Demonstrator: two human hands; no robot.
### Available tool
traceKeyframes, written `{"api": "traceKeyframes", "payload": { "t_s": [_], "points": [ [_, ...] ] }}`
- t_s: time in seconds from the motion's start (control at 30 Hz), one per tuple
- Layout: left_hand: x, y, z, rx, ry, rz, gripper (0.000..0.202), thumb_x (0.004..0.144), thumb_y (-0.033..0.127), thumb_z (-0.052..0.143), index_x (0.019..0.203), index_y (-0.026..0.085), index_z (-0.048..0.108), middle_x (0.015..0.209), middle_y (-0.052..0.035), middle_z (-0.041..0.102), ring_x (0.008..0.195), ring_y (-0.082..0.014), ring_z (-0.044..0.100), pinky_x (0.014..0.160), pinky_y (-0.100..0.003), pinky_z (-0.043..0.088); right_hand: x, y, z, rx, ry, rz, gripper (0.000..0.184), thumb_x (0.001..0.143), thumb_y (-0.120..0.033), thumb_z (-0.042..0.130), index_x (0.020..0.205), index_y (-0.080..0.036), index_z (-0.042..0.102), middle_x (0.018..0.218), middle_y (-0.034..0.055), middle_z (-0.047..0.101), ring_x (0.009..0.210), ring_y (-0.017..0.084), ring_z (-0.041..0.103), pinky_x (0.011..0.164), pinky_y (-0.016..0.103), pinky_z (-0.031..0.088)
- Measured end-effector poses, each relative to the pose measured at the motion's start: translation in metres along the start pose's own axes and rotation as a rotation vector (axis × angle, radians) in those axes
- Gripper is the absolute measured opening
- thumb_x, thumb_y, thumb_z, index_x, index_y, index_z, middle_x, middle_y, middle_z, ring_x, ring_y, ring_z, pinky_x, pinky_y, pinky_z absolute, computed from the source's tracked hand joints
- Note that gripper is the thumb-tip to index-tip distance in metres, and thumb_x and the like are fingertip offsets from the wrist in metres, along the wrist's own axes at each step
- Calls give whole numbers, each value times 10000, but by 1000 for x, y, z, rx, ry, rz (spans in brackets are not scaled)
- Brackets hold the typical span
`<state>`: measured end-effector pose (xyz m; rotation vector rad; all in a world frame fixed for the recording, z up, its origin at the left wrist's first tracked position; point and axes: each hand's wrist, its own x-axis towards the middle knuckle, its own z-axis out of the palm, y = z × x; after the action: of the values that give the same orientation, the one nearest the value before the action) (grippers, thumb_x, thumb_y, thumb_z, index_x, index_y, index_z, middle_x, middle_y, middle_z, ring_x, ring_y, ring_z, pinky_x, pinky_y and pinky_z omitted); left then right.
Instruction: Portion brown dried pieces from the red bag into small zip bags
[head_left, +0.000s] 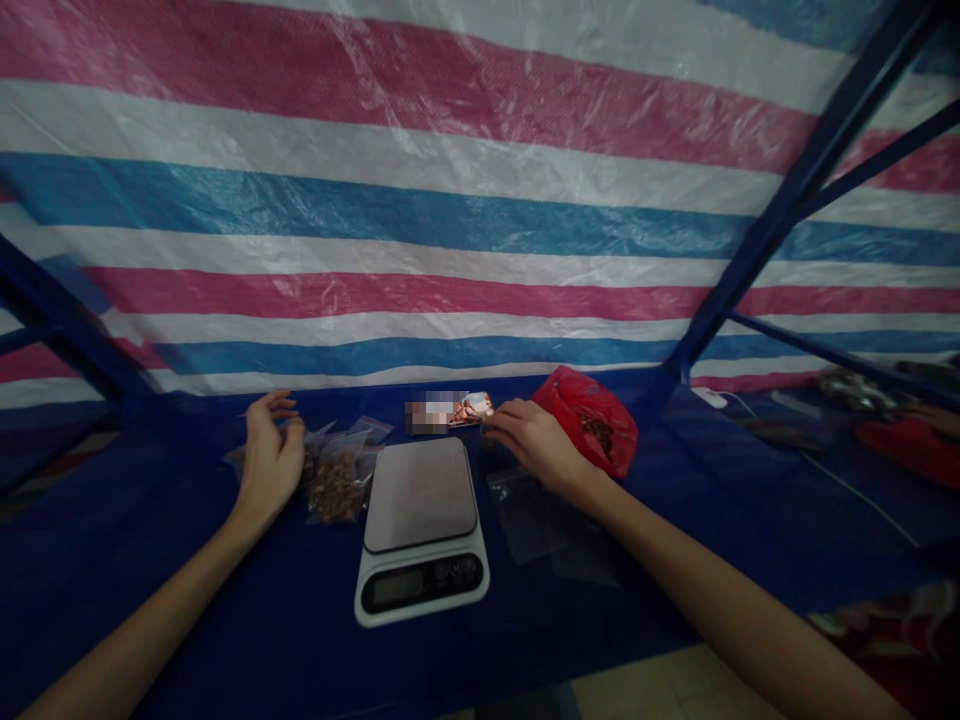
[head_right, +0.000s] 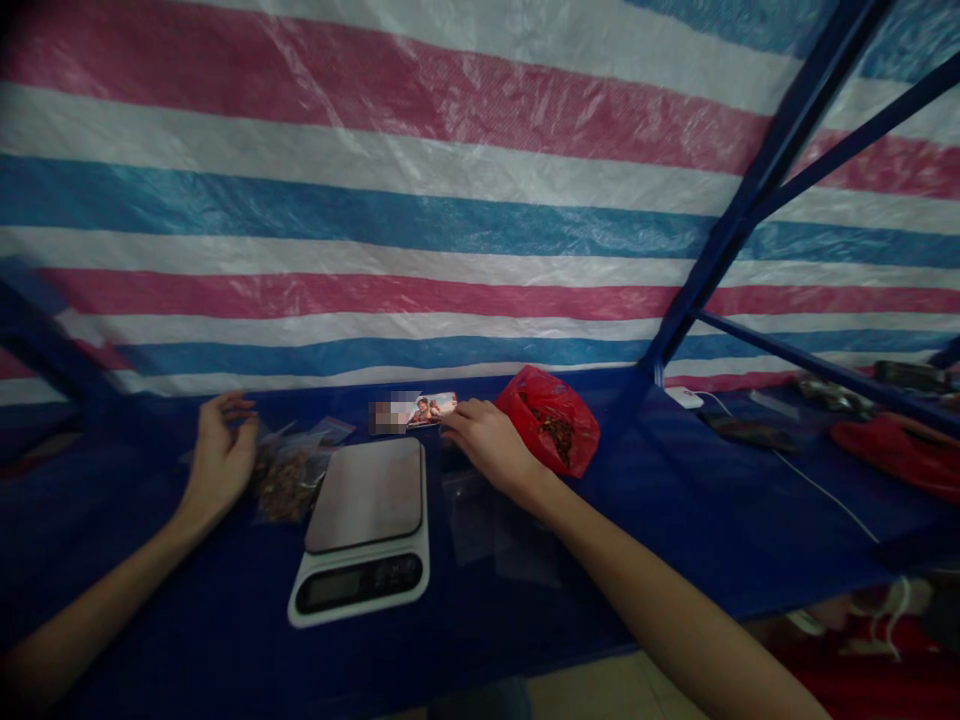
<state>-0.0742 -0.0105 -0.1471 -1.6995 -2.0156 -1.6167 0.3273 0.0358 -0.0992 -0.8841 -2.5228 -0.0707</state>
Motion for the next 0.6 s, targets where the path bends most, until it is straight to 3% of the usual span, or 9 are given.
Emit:
{"api": "traceKeyframes", "payload": {
  "t_s": [0.13,0.23,0.33,0.4,0.47,0.53,0.6],
  "points": [
    [0,1,-2,-12,-23,-20,429,933,354,508,1330,199,461,1266,-148,562,1160,-316,611,1006,-529,544,0,4,-10,-4,118,16,183,1034,-250,612,1135,-191,753,1066,102,756,966,247,680,873,382,536],
    [2,0,-2,-34,-31,-45,425,937,365,502,1330,211,452,1233,-133,573,1145,-306,625,977,-497,563,-5,17,-39,-4,322,110,266,1055,-209,503,1137,-170,752,1051,117,759,978,252,701,900,384,538],
    [2,-3,0,-57,-48,-61,439,931,370,501,1336,206,452,1208,-127,581,1117,-300,637,919,-464,586,-13,42,-68,-68,474,302,270,990,-158,491,1027,-168,759,998,110,760,940,255,721,875,363,532],
    [0,-3,0,-68,-58,-48,446,915,353,516,1332,205,464,1211,-123,582,1113,-292,638,936,-453,580,-19,59,-75,-150,357,407,256,939,-147,502,934,-174,757,928,103,771,863,262,730,805,353,527],
    [-2,4,-2,-59,-64,10,432,903,320,522,1317,205,491,1224,-123,578,1133,-293,629,994,-464,556,-23,73,-68,-200,179,471,255,921,-151,506,908,-175,759,890,100,788,815,266,740,759,344,526],
    [-3,24,-7,-16,-76,117,366,916,275,509,1275,213,542,1245,-122,571,1172,-298,610,1053,-484,519,-26,82,-53,-217,40,486,268,919,-141,507,945,-171,772,933,111,812,842,274,762,762,339,542],
    [-3,59,-16,20,-73,241,236,948,231,480,1135,238,624,1220,-98,577,1218,-290,591,1105,-487,476,-29,87,-36,-232,-33,456,320,895,-78,496,1023,-155,779,1040,142,821,946,292,779,828,348,565]
  ]
}}
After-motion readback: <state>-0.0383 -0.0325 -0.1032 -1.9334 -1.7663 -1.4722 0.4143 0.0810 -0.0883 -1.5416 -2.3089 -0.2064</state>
